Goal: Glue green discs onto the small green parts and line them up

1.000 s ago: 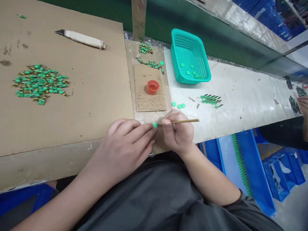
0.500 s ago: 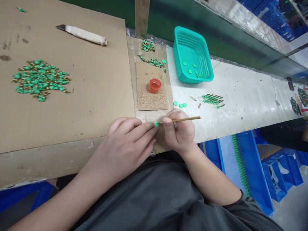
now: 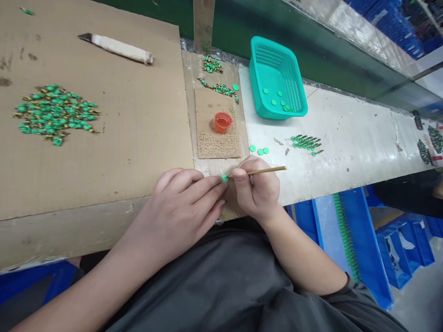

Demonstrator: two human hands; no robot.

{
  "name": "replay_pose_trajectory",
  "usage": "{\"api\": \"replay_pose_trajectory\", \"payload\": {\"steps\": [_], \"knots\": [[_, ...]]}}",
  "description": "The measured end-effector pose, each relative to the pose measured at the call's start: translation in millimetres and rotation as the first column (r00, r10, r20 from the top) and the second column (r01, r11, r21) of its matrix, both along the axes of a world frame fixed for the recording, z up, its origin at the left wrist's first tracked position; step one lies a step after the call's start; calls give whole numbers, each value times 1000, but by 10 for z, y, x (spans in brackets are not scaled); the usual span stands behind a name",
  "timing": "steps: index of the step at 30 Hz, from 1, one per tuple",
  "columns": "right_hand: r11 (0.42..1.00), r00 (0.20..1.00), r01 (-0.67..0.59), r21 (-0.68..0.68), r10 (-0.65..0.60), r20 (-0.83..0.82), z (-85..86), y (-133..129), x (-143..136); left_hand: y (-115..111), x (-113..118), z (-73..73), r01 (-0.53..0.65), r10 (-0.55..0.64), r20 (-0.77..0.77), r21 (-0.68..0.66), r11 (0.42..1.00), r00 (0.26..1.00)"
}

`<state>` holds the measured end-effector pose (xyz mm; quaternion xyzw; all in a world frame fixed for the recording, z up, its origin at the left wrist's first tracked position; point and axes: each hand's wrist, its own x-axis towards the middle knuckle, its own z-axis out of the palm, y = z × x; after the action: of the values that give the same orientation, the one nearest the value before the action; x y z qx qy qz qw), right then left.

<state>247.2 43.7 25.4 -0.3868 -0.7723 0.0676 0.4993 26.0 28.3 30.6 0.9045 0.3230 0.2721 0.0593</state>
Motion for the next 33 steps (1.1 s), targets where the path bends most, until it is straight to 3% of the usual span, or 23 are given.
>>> {"api": "replay_pose_trajectory", "payload": {"steps": [6, 10, 13, 17, 23, 33], "knots": [[1000, 999, -1, 9, 1, -46, -17, -2, 4, 0, 0, -7, 0, 0, 16, 3, 1000, 1000], [997, 991, 72, -7, -72, -114, 116, 85, 27, -7, -7, -12, -5, 5, 9, -3, 1000, 1000], [989, 986, 134, -55, -139, -93, 289, 283, 42, -10, -12, -21, -7, 8, 24, -9, 1000, 1000], [994, 993, 94, -49, -97, -60, 418, 665, 47, -2, -14, -20, -14, 15, 62, -22, 1000, 998], [999, 998, 34, -40, -32, 50, 361, 1043, 16, 6, -15, -3, -6, 6, 46, 11, 1000, 999], [997, 999, 13, -73, -11, 34, 265, 1108, 12, -2, -20, -14, -20, 21, 59, -9, 1000, 998]]}}
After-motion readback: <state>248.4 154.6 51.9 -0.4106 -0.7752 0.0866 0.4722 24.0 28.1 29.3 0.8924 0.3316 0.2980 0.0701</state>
